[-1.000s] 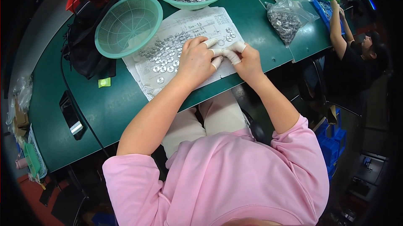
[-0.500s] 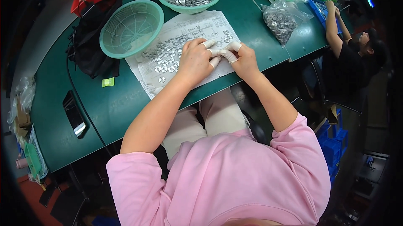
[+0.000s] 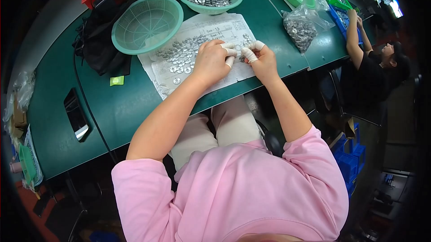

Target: Inspecting and sorting small metal washers or hardware components at a manual workstation.

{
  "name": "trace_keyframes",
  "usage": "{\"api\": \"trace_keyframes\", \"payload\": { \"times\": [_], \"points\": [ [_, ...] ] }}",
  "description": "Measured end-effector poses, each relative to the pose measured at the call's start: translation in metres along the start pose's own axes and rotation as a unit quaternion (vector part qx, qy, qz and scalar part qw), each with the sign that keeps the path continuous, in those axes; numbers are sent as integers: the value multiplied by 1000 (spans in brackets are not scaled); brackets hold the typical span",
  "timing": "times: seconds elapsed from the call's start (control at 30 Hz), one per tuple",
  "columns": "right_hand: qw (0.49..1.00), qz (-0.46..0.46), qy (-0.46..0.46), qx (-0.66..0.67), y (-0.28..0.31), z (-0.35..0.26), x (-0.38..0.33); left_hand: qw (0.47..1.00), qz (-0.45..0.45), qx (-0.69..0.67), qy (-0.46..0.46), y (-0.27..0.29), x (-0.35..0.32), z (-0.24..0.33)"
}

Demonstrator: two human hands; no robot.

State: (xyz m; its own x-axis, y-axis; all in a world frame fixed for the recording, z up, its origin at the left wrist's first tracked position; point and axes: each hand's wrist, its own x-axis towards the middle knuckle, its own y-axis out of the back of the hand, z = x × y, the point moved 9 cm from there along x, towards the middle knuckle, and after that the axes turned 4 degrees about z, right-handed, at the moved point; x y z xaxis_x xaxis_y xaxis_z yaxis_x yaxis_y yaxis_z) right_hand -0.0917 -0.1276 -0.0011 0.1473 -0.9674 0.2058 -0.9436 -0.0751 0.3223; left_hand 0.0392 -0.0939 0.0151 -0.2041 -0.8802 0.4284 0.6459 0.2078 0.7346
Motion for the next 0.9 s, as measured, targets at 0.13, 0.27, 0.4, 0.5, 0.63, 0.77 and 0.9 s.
{"api": "trace_keyframes", "payload": {
  "times": [0.13,0.27,0.4,0.5,0.63,0.77,0.9],
  "points": [
    [1000,-1,6,12,-4,3,3,1000,3,-11,6,1,1,-3],
    [991,13,114,-72,-6,-7,-2,1000,2,-9,10,0,-1,-3],
    [963,14,202,-178,-9,-25,-4,1000,2,-6,6,2,0,-3],
    [959,13,207,-192,-10,-25,-7,1000,-9,-4,12,-1,-2,-3],
    [953,20,221,-205,-12,-27,-7,1000,15,-17,9,2,-2,-2],
    [955,36,233,-182,-8,-27,-9,1000,11,-17,4,4,-2,1],
    [986,27,149,-71,-2,-13,-2,1000,3,-18,-3,2,0,-1]
  ]
}}
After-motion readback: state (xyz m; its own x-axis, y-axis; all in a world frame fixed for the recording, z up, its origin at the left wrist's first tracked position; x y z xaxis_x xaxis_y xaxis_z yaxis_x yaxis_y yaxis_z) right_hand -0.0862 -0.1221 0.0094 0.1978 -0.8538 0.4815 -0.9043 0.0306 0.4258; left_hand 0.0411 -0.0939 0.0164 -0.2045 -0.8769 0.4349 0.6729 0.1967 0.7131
